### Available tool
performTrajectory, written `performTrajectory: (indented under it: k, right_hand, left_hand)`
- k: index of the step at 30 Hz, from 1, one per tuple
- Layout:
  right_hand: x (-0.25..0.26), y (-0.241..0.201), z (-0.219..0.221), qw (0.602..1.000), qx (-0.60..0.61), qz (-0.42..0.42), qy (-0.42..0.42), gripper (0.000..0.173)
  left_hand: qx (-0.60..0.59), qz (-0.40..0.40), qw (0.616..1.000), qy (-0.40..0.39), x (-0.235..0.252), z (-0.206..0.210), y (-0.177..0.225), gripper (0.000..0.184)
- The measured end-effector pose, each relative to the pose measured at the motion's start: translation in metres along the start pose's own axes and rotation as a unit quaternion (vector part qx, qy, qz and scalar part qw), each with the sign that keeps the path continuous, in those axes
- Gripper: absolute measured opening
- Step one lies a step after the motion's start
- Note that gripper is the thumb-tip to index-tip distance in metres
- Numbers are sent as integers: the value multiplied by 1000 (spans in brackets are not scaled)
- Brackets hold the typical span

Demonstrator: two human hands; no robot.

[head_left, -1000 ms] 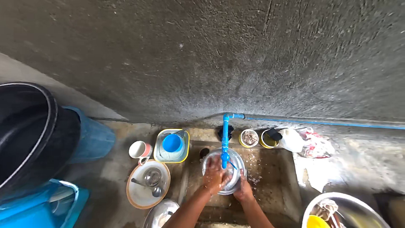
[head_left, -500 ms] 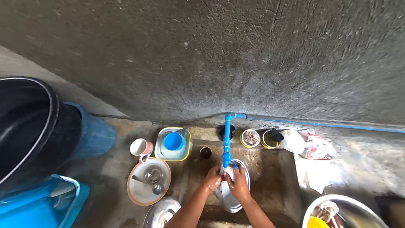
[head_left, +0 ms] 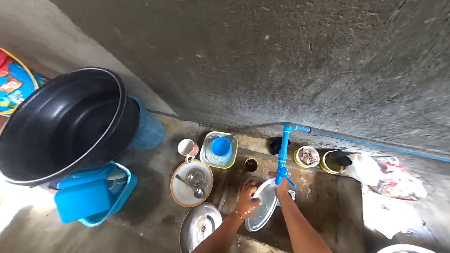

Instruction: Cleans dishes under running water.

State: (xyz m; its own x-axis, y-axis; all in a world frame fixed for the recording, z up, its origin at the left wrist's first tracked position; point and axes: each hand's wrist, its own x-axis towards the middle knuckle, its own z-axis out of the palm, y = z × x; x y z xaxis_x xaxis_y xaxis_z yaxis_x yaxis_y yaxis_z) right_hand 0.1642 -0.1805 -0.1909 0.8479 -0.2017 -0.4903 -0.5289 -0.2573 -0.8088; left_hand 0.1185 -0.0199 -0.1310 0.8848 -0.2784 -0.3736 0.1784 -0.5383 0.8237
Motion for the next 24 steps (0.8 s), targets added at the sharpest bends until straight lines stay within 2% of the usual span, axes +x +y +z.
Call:
performTrajectory:
  k: [2, 4, 5, 6, 9, 10, 12, 14, 17, 18, 21, 22, 24]
  right_hand:
    - [-1, -8, 0, 999, -47, -24, -2, 28]
    - [-28, -38, 7, 980, -150, -104, -75, 35]
    - [-33, -41, 11, 973, -166, -144, -70, 33]
    - [-29, -38, 9, 978, -143, -135, -66, 31]
    - [0, -6, -3, 999, -30, -19, 6, 27]
    - [0, -9, -3, 999, -47, -15, 9, 29]
    - [-21, -32, 5, 989, -122, -55, -56, 34]
    - [-26, -38, 8, 986, -127, -89, -58, 31]
    - [0, -11, -5, 999, -19, -6, 24, 26]
    - [1, -16, -7, 999, -45, 6, 16, 29]
    - [-33, -57, 6, 973, -190, -83, -99, 34]
    - [-34, -56, 9, 973, -186, -101, -91, 34]
    - [-16, -27, -3, 998, -64, -8, -26, 33]
  left_hand:
    - [-39, -10, 999, 4, 0, 0, -2, 23]
    - [-58, -18, 998, 28, 2, 2, 0, 30]
    - [-47, -14, 998, 39, 2, 2, 3, 32]
    - [-32, -13, 999, 33, 2, 0, 6, 30]
    - [-22, -9, 1000, 10, -2, -1, 5, 26]
    - [-43, -12, 999, 8, -1, -1, 4, 26]
    - [-67, -22, 997, 20, 3, 3, 0, 32]
    - [-51, -24, 998, 27, 4, 4, 0, 32]
    - [-61, -8, 998, 26, -4, 2, 0, 21]
    - [-75, -10, 997, 26, -3, 0, 1, 22]
    - [-80, -27, 996, 35, 1, 1, 6, 34]
    - [-66, -22, 997, 39, 3, 1, 7, 34]
    - [-57, -7, 998, 40, 1, -1, 5, 32]
